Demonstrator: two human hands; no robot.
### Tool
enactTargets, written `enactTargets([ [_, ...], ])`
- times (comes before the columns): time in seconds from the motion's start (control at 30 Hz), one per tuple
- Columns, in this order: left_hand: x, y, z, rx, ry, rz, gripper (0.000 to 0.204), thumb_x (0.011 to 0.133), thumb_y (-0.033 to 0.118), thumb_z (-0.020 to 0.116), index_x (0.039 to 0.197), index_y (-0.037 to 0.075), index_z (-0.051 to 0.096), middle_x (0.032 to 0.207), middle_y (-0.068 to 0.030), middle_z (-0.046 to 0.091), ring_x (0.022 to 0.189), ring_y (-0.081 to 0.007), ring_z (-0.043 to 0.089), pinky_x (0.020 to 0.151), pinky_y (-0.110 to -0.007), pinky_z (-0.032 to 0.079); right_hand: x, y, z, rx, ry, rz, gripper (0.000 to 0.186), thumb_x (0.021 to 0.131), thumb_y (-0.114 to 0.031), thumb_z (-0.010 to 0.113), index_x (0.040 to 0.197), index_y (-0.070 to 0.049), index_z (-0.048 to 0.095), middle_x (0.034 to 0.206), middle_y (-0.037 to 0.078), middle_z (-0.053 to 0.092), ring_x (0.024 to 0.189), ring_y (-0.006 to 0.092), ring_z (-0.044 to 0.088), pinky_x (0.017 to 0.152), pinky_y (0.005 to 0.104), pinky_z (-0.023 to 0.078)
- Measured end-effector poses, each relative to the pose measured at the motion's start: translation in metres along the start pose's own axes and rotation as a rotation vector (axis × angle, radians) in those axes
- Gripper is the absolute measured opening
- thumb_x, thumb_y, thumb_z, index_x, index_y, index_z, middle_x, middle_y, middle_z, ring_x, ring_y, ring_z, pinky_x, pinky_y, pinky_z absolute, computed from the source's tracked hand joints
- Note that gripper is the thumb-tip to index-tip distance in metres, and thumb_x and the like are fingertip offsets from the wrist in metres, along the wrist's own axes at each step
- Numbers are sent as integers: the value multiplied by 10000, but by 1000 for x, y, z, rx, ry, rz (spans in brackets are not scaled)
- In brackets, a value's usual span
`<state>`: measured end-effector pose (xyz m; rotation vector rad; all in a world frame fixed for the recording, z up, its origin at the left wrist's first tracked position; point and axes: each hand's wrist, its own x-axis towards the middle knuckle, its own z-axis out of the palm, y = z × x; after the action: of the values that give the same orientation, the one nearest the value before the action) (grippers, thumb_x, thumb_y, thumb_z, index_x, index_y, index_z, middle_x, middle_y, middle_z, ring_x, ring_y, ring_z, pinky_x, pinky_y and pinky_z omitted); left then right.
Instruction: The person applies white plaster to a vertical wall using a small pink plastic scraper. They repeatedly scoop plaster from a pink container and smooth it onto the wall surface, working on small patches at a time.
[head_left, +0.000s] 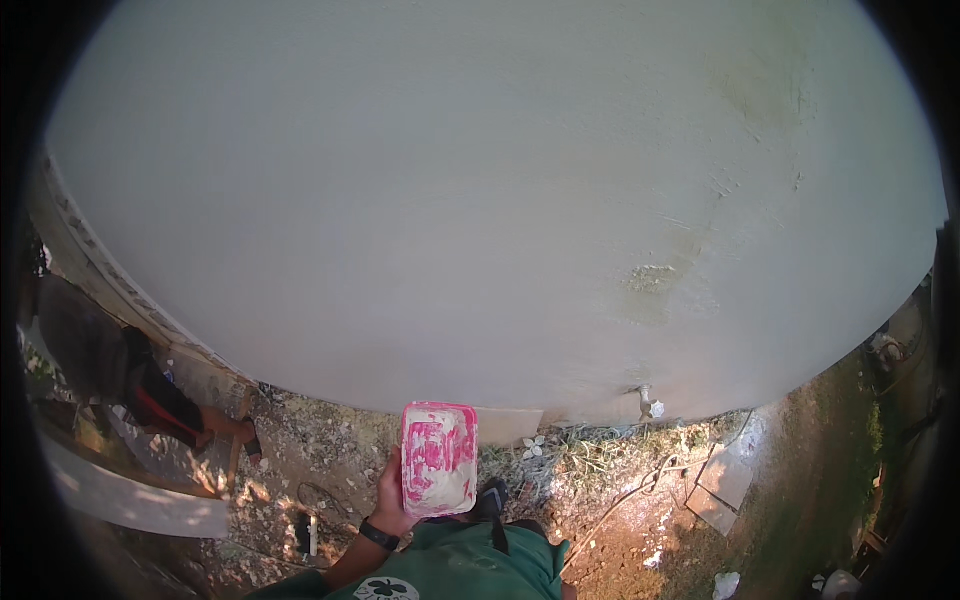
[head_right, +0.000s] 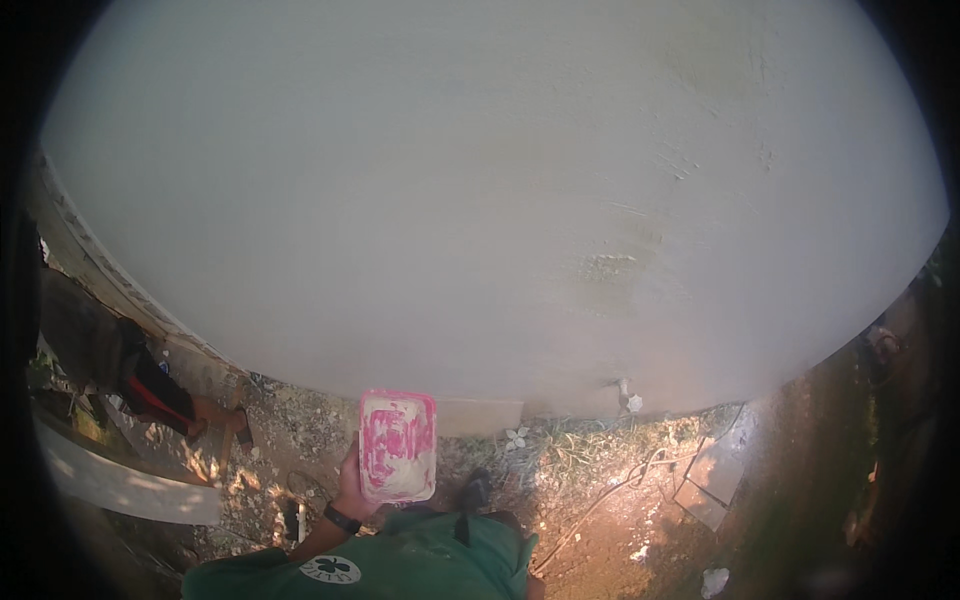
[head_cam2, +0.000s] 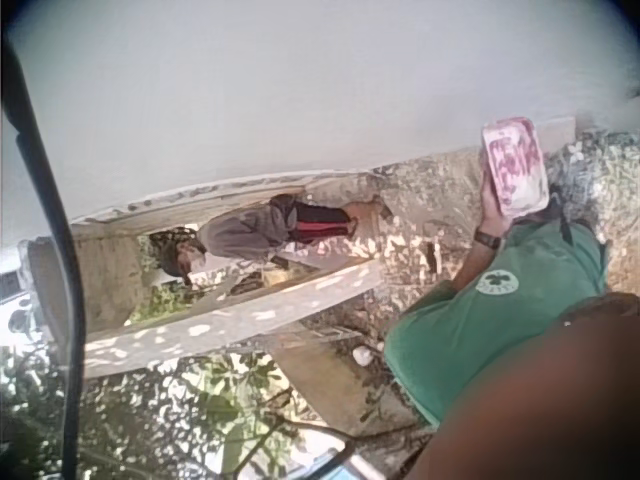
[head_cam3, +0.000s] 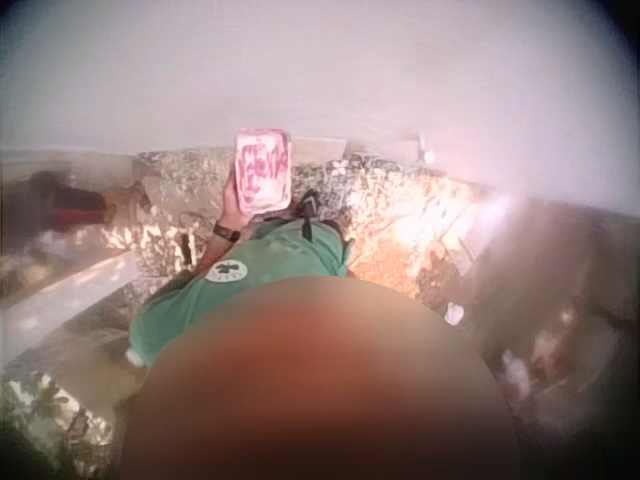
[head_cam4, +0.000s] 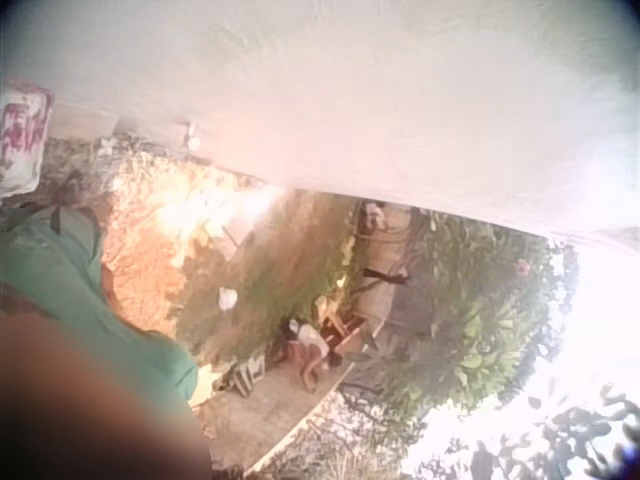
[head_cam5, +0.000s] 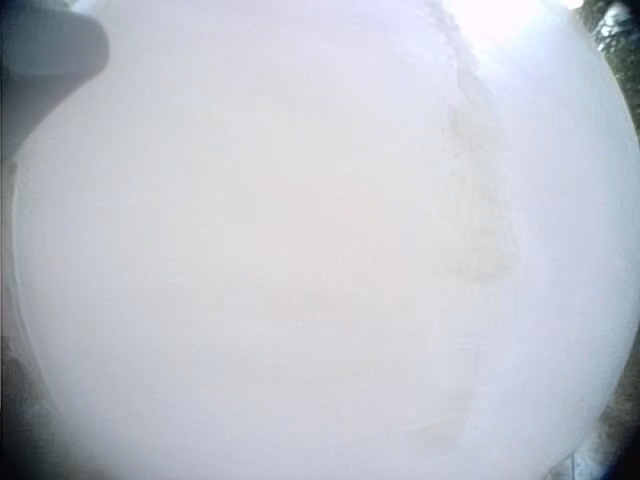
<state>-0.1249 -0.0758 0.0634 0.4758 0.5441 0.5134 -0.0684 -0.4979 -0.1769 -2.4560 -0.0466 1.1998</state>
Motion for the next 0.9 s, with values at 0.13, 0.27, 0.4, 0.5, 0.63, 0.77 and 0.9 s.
enactTargets([
  [0.13, -51, -3, -36, -119, 67, 79, 663, 1085, 571, 424, 1491, 52, 504, 1436, -161, 618, 1308, -334, 614, 1134, -542, 478, -10, 24, -22, -106, 16, -65, 267, 912, -252, 714, 864, -1, 792, 918, 123, 796, 884, 257, 765, 846, 412, 598],
  [0.27, -109, -21, -74, -159, 129, 165, 624, 1084, 553, 453, 1474, 71, 525, 1413, -142, 637, 1272, -322, 632, 1107, -536, 490, -56, 43, -73, 114, -86, 26, 271, 889, -188, 640, 810, 5, 813, 699, 115, 755, 634, 188, 727, 602, 341, 554],
  [0.4, -176, -47, -103, -147, 147, 227, 608, 1088, 555, 441, 1452, 78, 540, 1407, -127, 637, 1266, -315, 632, 1101, -529, 495, -108, 78, -76, 306, 182, -97, 256, 826, -147, 628, 740, 44, 775, 609, 106, 704, 580, 215, 695, 594, 360, 569],
  [0.5, -226, -64, -111, -151, 112, 232, 594, 1091, 548, 433, 1442, 82, 544, 1395, -121, 641, 1262, -311, 632, 1099, -527, 495, -147, 122, -36, 282, 92, 155, 296, 891, -135, 552, 889, 45, 787, 779, 179, 762, 713, 298, 744, 725, 412, 609],
  [0.63, -276, -84, -105, -177, 129, 165, 564, 1095, 523, 436, 1420, 79, 560, 1362, -115, 660, 1239, -304, 643, 1087, -517, 502, -190, 175, -37, 1324, -485, -6, 441, 1021, -152, 450, 1383, 83, 542, 1353, 211, 643, 1239, 291, 627, 1078, 415, 475],
  [0.77, -290, -100, -95, -127, 48, 122, 530, 1098, 491, 449, 1396, 72, 577, 1341, -115, 672, 1234, -301, 647, 1092, -509, 502, -237, 204, -70, 1374, -418, 28, 499, 1072, -407, 542, 1452, -85, 525, 1344, 116, 633, 1251, 297, 598, 1097, 500, 441],
  [0.9, -300, -114, -74, -157, 6, 102, 567, 1091, 523, 451, 1413, 69, 563, 1363, -128, 662, 1245, -308, 643, 1097, -529, 499, -259, 242, -82, 1520, -95, 161, 358, 1080, -389, 560, 1365, -174, 581, 1202, 49, 654, 1128, 247, 624, 996, 517, 485],
])
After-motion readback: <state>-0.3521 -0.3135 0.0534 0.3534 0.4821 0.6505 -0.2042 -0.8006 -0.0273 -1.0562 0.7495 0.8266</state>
